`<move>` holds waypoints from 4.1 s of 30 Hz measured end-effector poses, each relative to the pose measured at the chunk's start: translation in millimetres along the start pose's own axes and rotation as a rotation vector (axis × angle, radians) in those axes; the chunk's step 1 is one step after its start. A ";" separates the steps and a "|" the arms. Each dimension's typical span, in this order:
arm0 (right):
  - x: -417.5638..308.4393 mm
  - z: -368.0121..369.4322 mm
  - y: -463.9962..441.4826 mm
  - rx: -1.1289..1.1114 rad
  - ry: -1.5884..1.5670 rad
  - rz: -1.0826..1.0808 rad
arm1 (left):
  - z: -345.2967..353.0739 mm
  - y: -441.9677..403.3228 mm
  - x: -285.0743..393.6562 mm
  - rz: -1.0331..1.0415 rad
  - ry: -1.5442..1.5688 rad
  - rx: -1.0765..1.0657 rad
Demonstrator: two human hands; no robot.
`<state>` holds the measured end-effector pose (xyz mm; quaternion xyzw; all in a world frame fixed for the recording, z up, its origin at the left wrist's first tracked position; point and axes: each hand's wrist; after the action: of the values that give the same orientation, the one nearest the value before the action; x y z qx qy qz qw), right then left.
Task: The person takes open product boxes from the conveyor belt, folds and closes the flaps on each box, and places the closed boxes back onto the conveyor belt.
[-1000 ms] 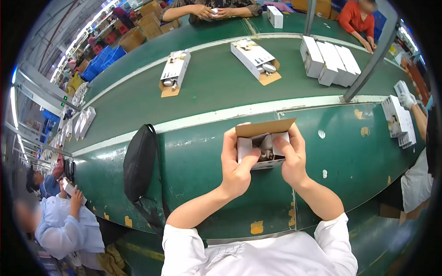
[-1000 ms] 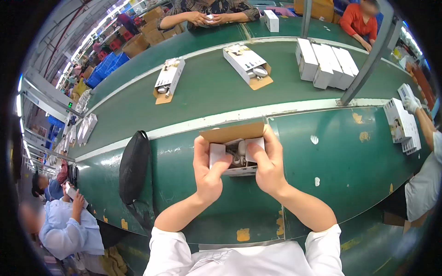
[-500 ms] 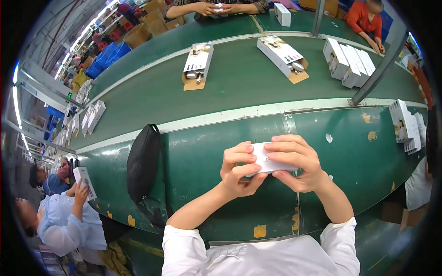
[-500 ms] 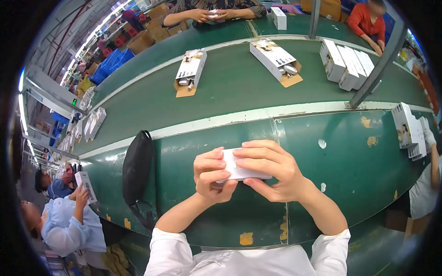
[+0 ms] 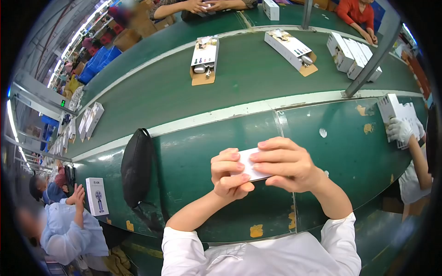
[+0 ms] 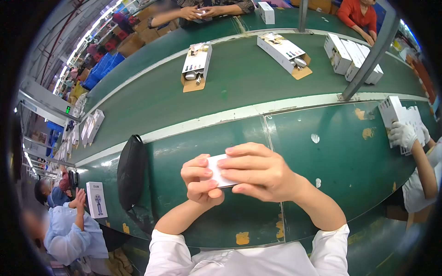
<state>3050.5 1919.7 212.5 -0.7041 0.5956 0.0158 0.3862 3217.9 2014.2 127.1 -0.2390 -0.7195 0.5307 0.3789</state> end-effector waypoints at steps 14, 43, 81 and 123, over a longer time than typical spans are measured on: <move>24.5 124.7 -27.8 0.218 -0.075 0.248 | -111.3 43.5 -40.2 0.120 -0.354 -0.161; 72.7 -76.0 196.2 -0.024 1.418 1.191 | -244.8 55.3 -62.9 -0.142 -0.141 -0.532; 60.0 199.0 -113.6 -0.119 0.357 0.453 | -220.5 48.4 -63.0 -0.272 -0.218 -0.449; 54.0 212.3 -126.9 -0.157 0.369 0.504 | -537.1 -47.7 -221.6 -1.387 -1.024 -0.336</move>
<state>3267.0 1993.6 104.2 -0.5531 0.8081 0.0289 0.2004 3782.4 2146.3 187.9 0.4670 -0.8528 0.1097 0.2065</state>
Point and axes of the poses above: each hand's wrist, its own y-axis away from the middle knuckle, its own z-axis out of the palm, x = y × z, and after that the axes turned 13 degrees about -x, right-handed
